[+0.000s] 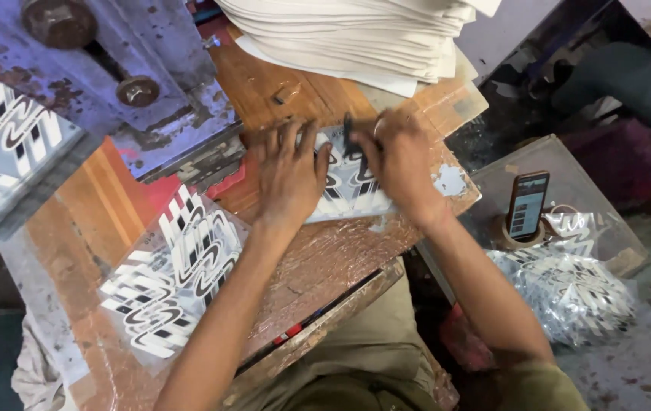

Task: Cleaning ink residue or dust from printed stickers using a small cloth at a printing shop workbench.

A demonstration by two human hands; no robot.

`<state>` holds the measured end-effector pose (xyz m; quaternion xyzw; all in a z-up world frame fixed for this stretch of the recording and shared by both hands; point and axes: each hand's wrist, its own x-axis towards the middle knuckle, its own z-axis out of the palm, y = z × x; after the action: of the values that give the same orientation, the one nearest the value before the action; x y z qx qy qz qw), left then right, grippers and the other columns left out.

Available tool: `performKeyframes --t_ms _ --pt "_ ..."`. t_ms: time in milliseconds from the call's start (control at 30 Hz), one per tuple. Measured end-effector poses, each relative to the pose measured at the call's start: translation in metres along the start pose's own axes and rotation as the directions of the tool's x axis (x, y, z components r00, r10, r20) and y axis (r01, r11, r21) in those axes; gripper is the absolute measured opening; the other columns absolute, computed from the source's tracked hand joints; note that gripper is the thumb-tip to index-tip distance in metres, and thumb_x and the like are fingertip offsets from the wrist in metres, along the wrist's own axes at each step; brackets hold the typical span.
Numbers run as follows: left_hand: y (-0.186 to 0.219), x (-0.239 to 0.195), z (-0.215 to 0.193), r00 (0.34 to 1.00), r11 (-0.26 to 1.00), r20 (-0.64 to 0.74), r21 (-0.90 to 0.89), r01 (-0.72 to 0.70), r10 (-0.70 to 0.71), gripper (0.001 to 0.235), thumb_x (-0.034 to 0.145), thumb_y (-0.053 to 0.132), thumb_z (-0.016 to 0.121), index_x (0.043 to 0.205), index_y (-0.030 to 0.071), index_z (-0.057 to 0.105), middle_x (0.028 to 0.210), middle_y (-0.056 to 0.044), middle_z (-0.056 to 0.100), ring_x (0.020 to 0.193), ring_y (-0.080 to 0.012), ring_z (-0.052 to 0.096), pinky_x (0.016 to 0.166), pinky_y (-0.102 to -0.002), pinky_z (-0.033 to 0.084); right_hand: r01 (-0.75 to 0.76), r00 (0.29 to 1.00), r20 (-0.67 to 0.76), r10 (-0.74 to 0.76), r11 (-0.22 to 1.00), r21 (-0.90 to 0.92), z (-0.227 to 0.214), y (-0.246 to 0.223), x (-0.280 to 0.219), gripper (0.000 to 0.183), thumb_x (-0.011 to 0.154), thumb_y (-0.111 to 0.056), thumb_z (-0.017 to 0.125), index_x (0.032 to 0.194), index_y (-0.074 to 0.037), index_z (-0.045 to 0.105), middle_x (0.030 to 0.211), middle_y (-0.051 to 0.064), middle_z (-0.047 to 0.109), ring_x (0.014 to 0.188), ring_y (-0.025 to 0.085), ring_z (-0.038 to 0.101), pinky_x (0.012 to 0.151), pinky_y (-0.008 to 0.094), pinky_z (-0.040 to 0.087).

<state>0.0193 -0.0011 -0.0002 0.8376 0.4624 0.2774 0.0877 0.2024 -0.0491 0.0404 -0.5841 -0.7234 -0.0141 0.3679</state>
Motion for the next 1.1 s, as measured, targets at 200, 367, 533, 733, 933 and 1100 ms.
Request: performKeyframes --t_ms 200,367,533,733,933,1100 --pt "0.0 -0.001 -0.002 0.989 0.997 -0.125 0.007 -0.081 0.081 0.043 0.098 0.027 0.068 0.137 0.012 0.062 0.132 -0.012 0.057 0.131 -0.0354 0.048 0.119 -0.063 0.022 0.146 0.987 0.088 -0.132 0.973 -0.178 0.019 0.015 -0.019 0.018 0.093 -0.017 0.072 0.087 -0.001 0.076 0.078 0.019 0.058 0.076 0.036 0.058 0.071 0.049 0.045" --pt "0.005 -0.006 -0.004 0.991 0.998 -0.12 0.007 -0.06 0.06 0.034 0.101 0.029 0.068 0.13 0.012 0.066 0.131 -0.01 0.059 0.13 -0.0314 0.049 0.122 -0.06 0.027 0.012 0.999 -0.041 -0.014 0.999 -0.046 0.004 0.008 -0.015 0.018 0.099 -0.018 0.075 0.093 -0.001 0.074 0.087 0.018 0.061 0.084 0.037 0.059 0.075 0.048 0.047" --pt "0.005 -0.004 -0.002 1.0 0.999 -0.025 0.037 -0.011 0.012 0.029 0.101 0.033 0.067 0.121 0.014 0.07 0.125 -0.012 0.063 0.119 -0.0322 0.05 0.099 -0.056 0.035 -0.029 0.998 -0.047 0.03 1.0 0.008 -0.029 -0.02 -0.073 0.019 0.086 -0.015 0.081 0.101 -0.002 0.08 0.078 0.014 0.059 0.074 0.034 0.06 0.068 0.044 0.047" --pt "-0.005 -0.003 0.016 0.995 0.989 -0.056 0.13 -0.072 0.08 0.029 0.104 0.034 0.061 0.123 0.015 0.069 0.134 -0.019 0.061 0.118 -0.0336 0.049 0.096 -0.056 0.035 -0.253 0.946 -0.169 0.277 0.955 0.154 -0.031 -0.006 -0.059 0.008 0.097 -0.007 0.078 0.103 -0.002 0.076 0.09 0.011 0.069 0.075 0.025 0.067 0.068 0.036 0.05" --pt "-0.002 -0.007 0.012 0.999 0.993 -0.021 0.108 -0.043 0.045 0.026 0.105 0.033 0.061 0.12 0.015 0.07 0.135 -0.016 0.059 0.119 -0.0313 0.049 0.101 -0.059 0.034 -0.354 0.9 -0.224 0.375 0.926 0.129 -0.025 -0.001 -0.075 0.011 0.092 -0.008 0.08 0.099 -0.001 0.076 0.082 0.013 0.066 0.068 0.024 0.065 0.061 0.036 0.047" --pt "0.008 -0.003 -0.003 0.999 0.997 0.006 0.059 -0.041 0.04 0.024 0.102 0.029 0.066 0.116 0.01 0.072 0.125 -0.012 0.061 0.117 -0.031 0.049 0.104 -0.058 0.034 -0.356 0.928 -0.073 0.365 0.928 0.11 -0.047 -0.022 -0.11 0.011 0.087 -0.011 0.082 0.094 -0.002 0.08 0.073 0.016 0.063 0.056 0.027 0.059 0.053 0.037 0.042"
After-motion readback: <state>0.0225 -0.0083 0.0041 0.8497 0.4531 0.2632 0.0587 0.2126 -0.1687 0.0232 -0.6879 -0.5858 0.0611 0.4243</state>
